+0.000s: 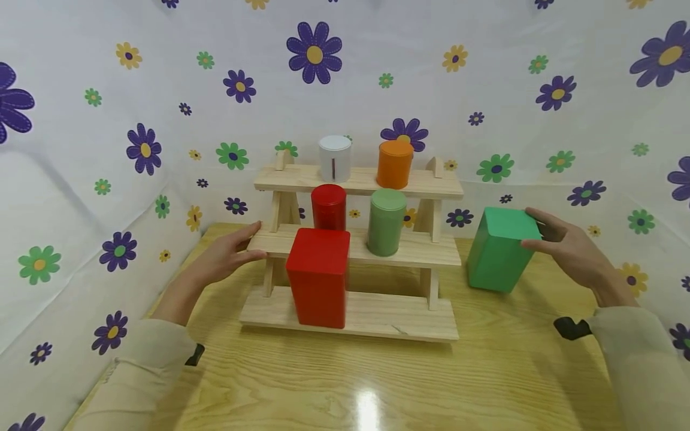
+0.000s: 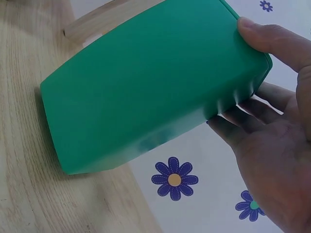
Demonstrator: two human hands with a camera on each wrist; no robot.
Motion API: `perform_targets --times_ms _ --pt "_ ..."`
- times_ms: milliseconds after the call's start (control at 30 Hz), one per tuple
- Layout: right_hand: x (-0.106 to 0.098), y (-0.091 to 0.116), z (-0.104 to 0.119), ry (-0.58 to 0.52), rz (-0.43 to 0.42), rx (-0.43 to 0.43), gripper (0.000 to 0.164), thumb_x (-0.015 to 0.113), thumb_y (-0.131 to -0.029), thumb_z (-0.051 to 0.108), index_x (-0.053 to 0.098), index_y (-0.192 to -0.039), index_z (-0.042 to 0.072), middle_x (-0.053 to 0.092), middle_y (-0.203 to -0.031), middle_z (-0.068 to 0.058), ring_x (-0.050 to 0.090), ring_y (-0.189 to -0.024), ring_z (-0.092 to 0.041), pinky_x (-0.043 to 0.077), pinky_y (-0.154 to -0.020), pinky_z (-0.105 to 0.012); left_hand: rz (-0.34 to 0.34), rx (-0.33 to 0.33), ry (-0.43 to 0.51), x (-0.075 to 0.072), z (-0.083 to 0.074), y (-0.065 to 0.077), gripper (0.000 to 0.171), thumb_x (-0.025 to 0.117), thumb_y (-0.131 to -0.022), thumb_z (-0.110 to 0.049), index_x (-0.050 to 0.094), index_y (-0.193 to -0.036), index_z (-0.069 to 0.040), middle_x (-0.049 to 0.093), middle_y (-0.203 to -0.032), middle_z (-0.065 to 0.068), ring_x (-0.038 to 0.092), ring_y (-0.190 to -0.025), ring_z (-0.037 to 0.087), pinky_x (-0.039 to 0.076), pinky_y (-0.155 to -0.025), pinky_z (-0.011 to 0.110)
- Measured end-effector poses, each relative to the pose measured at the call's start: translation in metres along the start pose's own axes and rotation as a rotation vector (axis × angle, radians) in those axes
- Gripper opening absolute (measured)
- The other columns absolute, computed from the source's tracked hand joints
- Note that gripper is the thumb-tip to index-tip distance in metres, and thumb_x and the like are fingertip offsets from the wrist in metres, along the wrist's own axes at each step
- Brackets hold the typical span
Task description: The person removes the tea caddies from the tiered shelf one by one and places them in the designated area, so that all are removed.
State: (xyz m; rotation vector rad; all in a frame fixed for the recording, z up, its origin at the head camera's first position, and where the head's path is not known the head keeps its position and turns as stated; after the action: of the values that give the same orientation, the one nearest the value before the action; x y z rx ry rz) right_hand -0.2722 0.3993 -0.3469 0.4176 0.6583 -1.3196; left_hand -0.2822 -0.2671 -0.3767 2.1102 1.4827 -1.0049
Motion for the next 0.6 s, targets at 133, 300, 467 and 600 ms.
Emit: perform_targets --times_ms 133,300,467,600 --pt "-0.001 -0.003 -0.004 -0.004 0.005 0.025 0.079 0.061 -0.107 0.029 0.012 -0.168 0.021 0.020 -0.169 -0.022 0.030 -0.151 -0.039 0.039 -0.084 -0.004 -0.002 -0.006 0.004 0.001 0.002 -0.002 0.089 0.071 -0.099 -0.038 0.021 -0.164 -0.004 0.025 -0.167 0.018 0.040 -0.146 0.038 0.037 -0.115 0.051" --pt "0.002 -0.005 -0.011 -0.048 0.003 0.011 0.077 0.060 -0.107 0.027 0.012 -0.168 0.021 0.016 -0.169 -0.023 0.028 -0.152 -0.039 0.039 -0.087 -0.005 -0.007 0.004 0.008 0.001 0.002 -0.002 0.087 0.071 -0.099 -0.036 0.022 -0.164 -0.003 0.026 -0.167 0.020 0.040 -0.146 0.039 0.037 -0.115 0.051" --pt "0.009 -0.010 -0.020 -0.234 0.038 -0.052 0.075 0.053 -0.110 0.014 0.006 -0.168 0.016 0.003 -0.172 -0.019 0.012 -0.158 -0.029 0.035 -0.108 -0.011 -0.004 0.010 0.033 0.001 0.001 -0.001 0.085 0.071 -0.100 -0.031 0.022 -0.164 -0.003 0.026 -0.166 0.022 0.040 -0.146 0.040 0.036 -0.115 0.052" --pt "0.012 -0.014 -0.024 -0.315 0.057 -0.079 0.073 0.049 -0.111 0.012 0.004 -0.168 0.017 -0.004 -0.173 -0.013 0.000 -0.159 -0.028 0.025 -0.117 -0.014 -0.001 0.009 0.044 0.000 0.001 0.000 0.085 0.071 -0.100 -0.030 0.021 -0.163 -0.002 0.026 -0.166 0.022 0.040 -0.146 0.039 0.037 -0.115 0.051"
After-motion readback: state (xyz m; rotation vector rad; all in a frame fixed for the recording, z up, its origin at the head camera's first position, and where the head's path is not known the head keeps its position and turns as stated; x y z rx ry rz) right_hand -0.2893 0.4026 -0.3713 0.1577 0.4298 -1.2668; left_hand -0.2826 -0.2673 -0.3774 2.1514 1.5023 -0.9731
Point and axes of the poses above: each hand's wrist, its own y-axis away from the middle knuckle, its own x-axis out of the palm, z = x × y, the point moved 1 cm from there along -y, towards the middle knuckle
